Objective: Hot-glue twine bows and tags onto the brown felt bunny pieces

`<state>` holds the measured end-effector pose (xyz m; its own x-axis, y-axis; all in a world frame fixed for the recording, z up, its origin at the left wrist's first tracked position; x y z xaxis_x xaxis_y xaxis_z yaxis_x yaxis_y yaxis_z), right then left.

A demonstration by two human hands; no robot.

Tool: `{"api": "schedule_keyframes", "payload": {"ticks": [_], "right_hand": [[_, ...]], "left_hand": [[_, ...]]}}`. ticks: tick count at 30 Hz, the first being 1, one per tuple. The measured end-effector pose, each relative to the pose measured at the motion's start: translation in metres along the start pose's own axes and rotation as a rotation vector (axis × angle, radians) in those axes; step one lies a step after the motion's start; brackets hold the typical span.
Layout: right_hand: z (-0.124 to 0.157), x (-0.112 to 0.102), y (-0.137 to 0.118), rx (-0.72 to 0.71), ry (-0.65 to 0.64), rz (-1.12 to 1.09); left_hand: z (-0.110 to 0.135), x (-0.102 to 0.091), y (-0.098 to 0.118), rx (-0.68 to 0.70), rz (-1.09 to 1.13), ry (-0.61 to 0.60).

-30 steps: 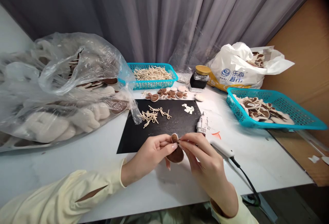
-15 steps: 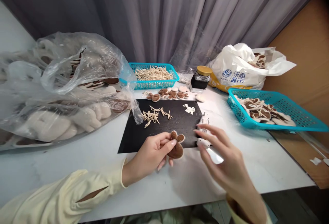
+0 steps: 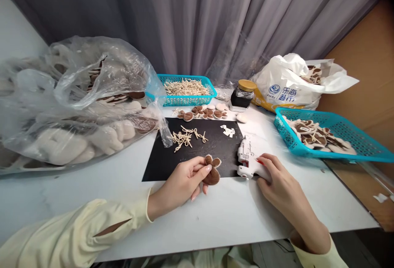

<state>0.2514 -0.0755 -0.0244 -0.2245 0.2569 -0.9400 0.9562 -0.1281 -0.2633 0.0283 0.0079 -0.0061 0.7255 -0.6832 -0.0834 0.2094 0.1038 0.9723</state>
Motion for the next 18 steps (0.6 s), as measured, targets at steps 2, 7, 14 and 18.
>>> {"api": "schedule_keyframes", "payload": {"ticks": [2,7,14,18], "right_hand": [[0.006,-0.006,-0.001,-0.017,0.039,-0.099],[0.039,-0.024,-0.008,0.031,-0.031,-0.572],[0.066,-0.019,-0.024,0.28,-0.398,-0.933],[0.068,-0.015,-0.025,0.377,-0.477,-0.961]], "left_hand": [[-0.001,0.0,0.001,0.0,0.021,0.008],[-0.001,0.0,0.002,0.001,0.054,-0.001],[-0.001,0.001,0.003,0.017,0.045,0.006],[-0.001,0.001,0.003,0.016,0.029,0.008]]}}
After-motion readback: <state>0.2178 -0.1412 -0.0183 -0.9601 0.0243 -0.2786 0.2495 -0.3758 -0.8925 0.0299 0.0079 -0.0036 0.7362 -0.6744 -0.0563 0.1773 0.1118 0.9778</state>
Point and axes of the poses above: each hand's wrist, its own z-axis away from the middle knuckle, its own x-axis out of the palm, y = z × x, the point moved 3 cm from there along -z, towards the middle knuckle, and after that the axes turned 2 degrees about -x, right-handed, at the moved point
